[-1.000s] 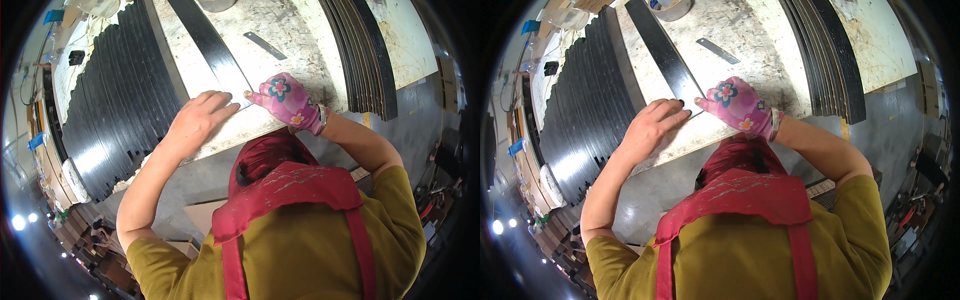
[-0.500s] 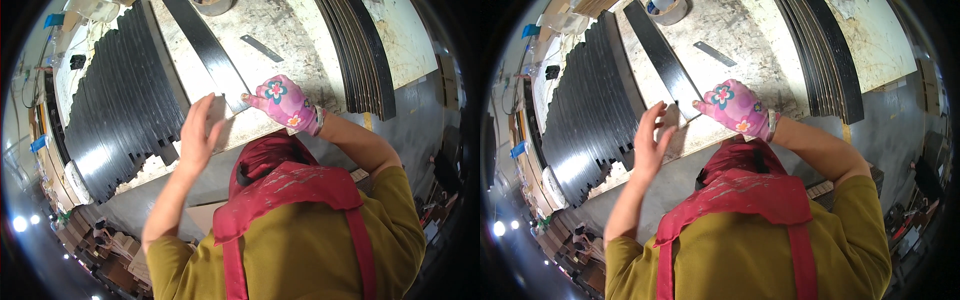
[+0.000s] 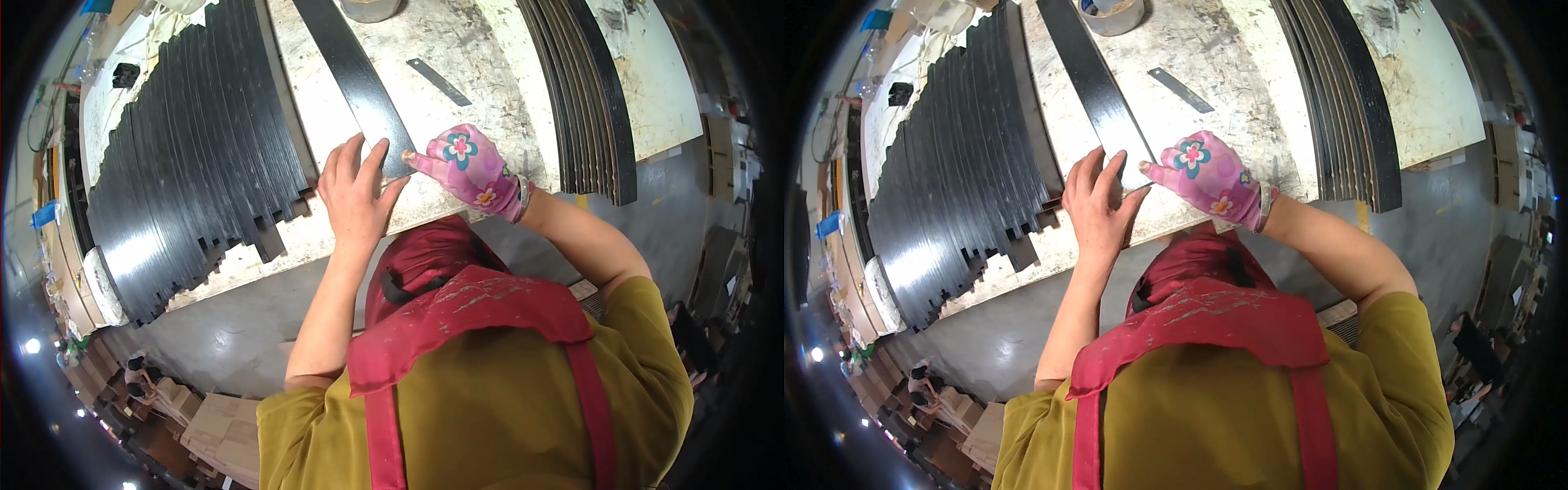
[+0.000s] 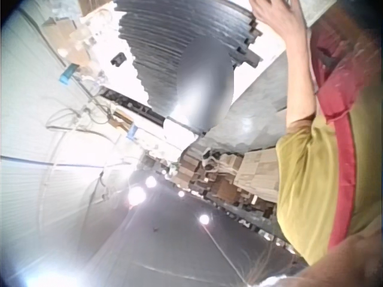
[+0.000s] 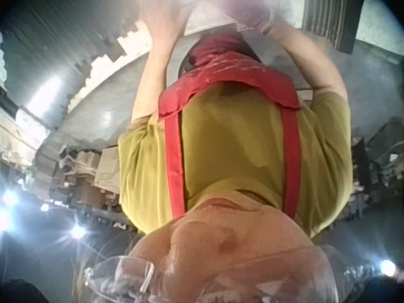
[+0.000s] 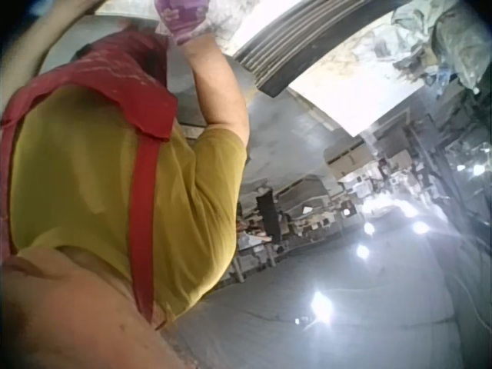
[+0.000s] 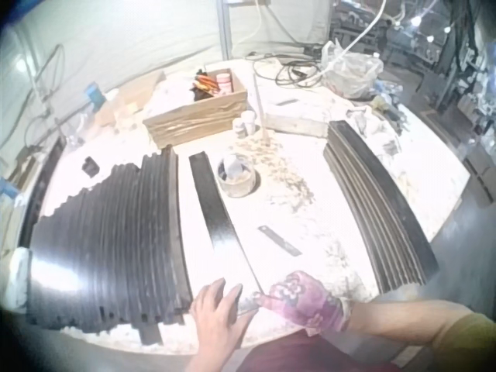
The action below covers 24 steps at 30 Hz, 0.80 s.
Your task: The person scrapes the edges of black wooden slats with a small metal tool, wipes them with a cloth, and uses an air nozzle to clean them. They then move a bundle of the slats to another location and apply glue or tape to one of the pieces.
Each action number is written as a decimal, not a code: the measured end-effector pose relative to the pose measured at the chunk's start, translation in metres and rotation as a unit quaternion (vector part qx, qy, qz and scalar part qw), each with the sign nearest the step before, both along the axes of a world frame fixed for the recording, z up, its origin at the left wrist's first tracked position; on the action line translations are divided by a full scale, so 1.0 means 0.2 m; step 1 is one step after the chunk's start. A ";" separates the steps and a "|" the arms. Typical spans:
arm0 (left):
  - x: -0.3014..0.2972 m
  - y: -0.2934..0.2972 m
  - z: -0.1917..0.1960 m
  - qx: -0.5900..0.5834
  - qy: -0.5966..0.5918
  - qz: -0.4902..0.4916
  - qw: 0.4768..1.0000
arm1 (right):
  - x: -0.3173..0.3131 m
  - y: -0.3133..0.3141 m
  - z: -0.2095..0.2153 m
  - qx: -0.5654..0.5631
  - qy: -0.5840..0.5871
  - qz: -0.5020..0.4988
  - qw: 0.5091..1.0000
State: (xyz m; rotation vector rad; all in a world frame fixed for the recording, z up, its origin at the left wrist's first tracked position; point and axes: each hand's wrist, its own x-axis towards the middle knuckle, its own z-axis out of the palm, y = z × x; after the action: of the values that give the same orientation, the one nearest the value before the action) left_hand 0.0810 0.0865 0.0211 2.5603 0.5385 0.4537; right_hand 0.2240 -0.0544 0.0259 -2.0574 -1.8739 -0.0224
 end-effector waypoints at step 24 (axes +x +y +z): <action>-0.02 -0.05 0.03 -0.039 0.029 0.047 0.998 | 0.75 0.66 0.11 0.184 0.202 -0.243 0.931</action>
State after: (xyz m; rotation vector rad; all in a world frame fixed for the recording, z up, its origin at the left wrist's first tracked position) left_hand 0.0777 0.0773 0.0280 2.4865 0.6864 0.3848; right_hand 0.3748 0.0783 0.0486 -2.0112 -1.0047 -0.0647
